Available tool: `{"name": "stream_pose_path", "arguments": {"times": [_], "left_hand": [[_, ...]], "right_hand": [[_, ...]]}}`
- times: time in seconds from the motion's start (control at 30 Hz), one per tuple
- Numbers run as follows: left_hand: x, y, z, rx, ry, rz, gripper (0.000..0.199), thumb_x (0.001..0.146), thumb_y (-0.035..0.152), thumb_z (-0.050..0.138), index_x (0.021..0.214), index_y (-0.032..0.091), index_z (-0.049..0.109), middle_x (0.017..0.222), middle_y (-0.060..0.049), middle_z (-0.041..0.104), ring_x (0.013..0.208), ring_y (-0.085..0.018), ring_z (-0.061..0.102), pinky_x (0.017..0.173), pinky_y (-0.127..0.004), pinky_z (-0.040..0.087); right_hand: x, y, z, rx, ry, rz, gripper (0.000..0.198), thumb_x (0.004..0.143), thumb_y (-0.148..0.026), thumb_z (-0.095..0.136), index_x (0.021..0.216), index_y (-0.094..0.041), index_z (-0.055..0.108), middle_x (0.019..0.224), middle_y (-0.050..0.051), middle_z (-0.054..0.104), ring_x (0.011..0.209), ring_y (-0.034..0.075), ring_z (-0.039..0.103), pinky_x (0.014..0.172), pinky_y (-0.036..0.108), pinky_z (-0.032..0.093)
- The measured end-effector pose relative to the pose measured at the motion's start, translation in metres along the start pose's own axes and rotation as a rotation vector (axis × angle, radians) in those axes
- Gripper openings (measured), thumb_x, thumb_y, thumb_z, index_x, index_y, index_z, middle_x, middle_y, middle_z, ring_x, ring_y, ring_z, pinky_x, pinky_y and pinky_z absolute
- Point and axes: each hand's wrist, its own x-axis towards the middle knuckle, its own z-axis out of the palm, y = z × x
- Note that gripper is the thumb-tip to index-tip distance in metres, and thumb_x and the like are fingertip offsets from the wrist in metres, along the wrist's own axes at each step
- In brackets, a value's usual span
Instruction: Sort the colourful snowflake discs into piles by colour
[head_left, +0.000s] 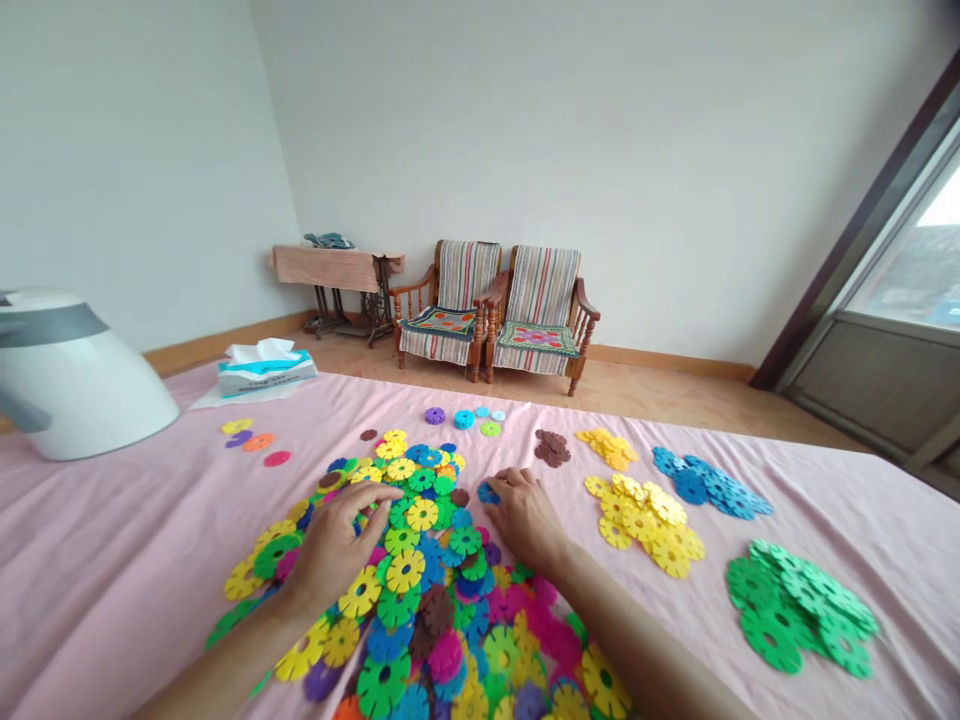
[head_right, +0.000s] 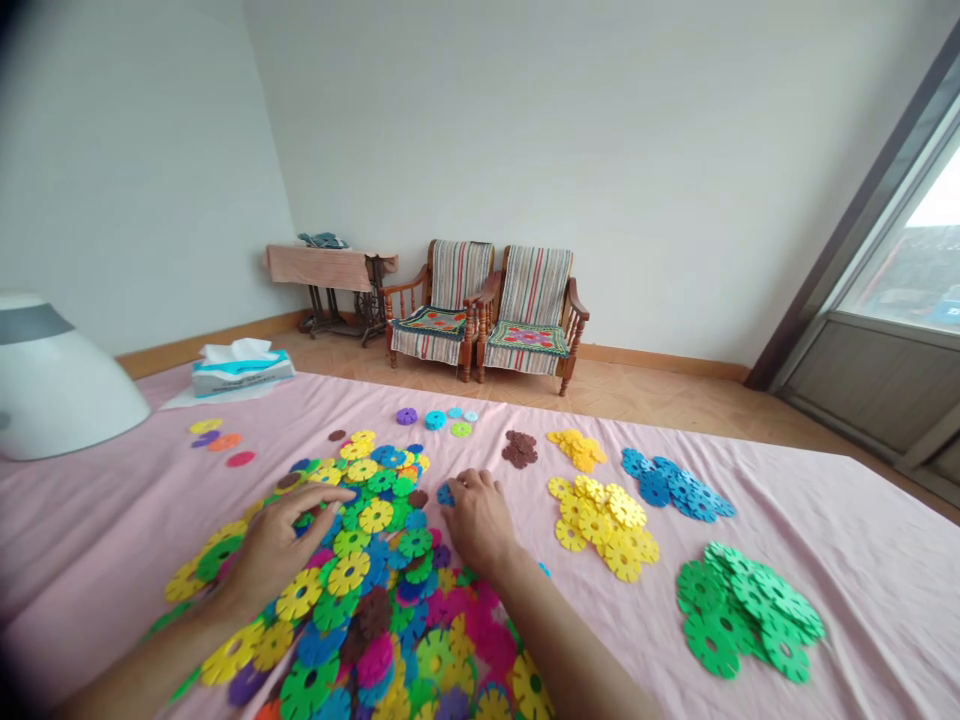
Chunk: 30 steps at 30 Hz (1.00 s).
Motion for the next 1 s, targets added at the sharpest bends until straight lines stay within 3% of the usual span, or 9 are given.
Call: {"name": "stream_pose_path", "arguments": {"times": [0.17, 0.3, 0.53, 0.67, 0.77, 0.9, 1.0], "left_hand": [[-0.001, 0.004, 0.004, 0.002, -0.046, 0.016, 0.023, 0.086, 0.029, 0.047, 0.089, 0.02, 0.068, 0.093, -0.004, 0.071, 0.089, -0.019, 0.065, 0.08, -0.029, 0.051], [-0.001, 0.005, 0.005, 0.009, -0.067, 0.025, 0.023, 0.086, 0.028, 0.047, 0.088, 0.02, 0.068, 0.092, -0.004, 0.071, 0.088, -0.019, 0.066, 0.08, -0.028, 0.051], [-0.002, -0.004, 0.008, 0.019, -0.084, 0.036, 0.024, 0.086, 0.031, 0.046, 0.089, 0.021, 0.068, 0.094, -0.004, 0.072, 0.089, -0.019, 0.066, 0.082, -0.028, 0.051], [-0.001, -0.006, 0.009, 0.017, -0.086, 0.036, 0.026, 0.086, 0.033, 0.046, 0.09, 0.021, 0.069, 0.094, -0.004, 0.072, 0.089, -0.019, 0.066, 0.081, -0.027, 0.051], [-0.001, -0.007, 0.01, 0.015, -0.076, 0.038, 0.026, 0.086, 0.033, 0.046, 0.09, 0.021, 0.069, 0.094, -0.003, 0.072, 0.089, -0.019, 0.066, 0.082, -0.027, 0.051], [-0.001, -0.008, 0.011, 0.02, -0.085, 0.041, 0.025, 0.086, 0.031, 0.046, 0.089, 0.02, 0.068, 0.093, -0.004, 0.072, 0.087, -0.019, 0.066, 0.079, -0.026, 0.051], [-0.002, -0.006, 0.011, 0.023, -0.088, 0.041, 0.023, 0.085, 0.029, 0.047, 0.087, 0.021, 0.069, 0.091, -0.003, 0.072, 0.085, -0.018, 0.067, 0.077, -0.026, 0.052]], "right_hand": [[0.0, 0.002, 0.004, -0.011, 0.027, -0.014, 0.017, 0.087, -0.015, 0.047, 0.082, -0.018, 0.064, 0.083, 0.007, 0.065, 0.083, 0.019, 0.056, 0.074, 0.026, 0.039], [-0.008, 0.023, -0.005, -0.013, 0.147, 0.152, 0.026, 0.09, -0.016, 0.038, 0.078, -0.018, 0.062, 0.076, 0.005, 0.063, 0.074, 0.016, 0.057, 0.066, 0.025, 0.038], [-0.049, 0.134, -0.061, -0.055, 0.343, 0.586, 0.028, 0.082, -0.031, 0.043, 0.08, -0.016, 0.067, 0.069, 0.004, 0.066, 0.063, 0.017, 0.059, 0.058, 0.025, 0.038], [-0.074, 0.199, -0.092, -0.1, 0.409, 0.857, 0.028, 0.073, -0.03, 0.048, 0.08, -0.013, 0.069, 0.067, 0.008, 0.068, 0.061, 0.02, 0.06, 0.052, 0.026, 0.036], [-0.087, 0.231, -0.108, -0.117, 0.429, 0.996, 0.029, 0.068, -0.028, 0.05, 0.081, -0.012, 0.071, 0.069, 0.01, 0.07, 0.061, 0.023, 0.061, 0.051, 0.027, 0.037], [-0.096, 0.244, -0.115, -0.133, 0.459, 1.061, 0.036, 0.066, -0.025, 0.052, 0.092, -0.009, 0.07, 0.082, 0.016, 0.072, 0.071, 0.029, 0.064, 0.055, 0.031, 0.04], [-0.089, 0.23, -0.105, -0.127, 0.487, 1.002, 0.041, 0.069, -0.025, 0.047, 0.1, -0.008, 0.067, 0.092, 0.019, 0.07, 0.079, 0.031, 0.064, 0.06, 0.034, 0.042]]}}
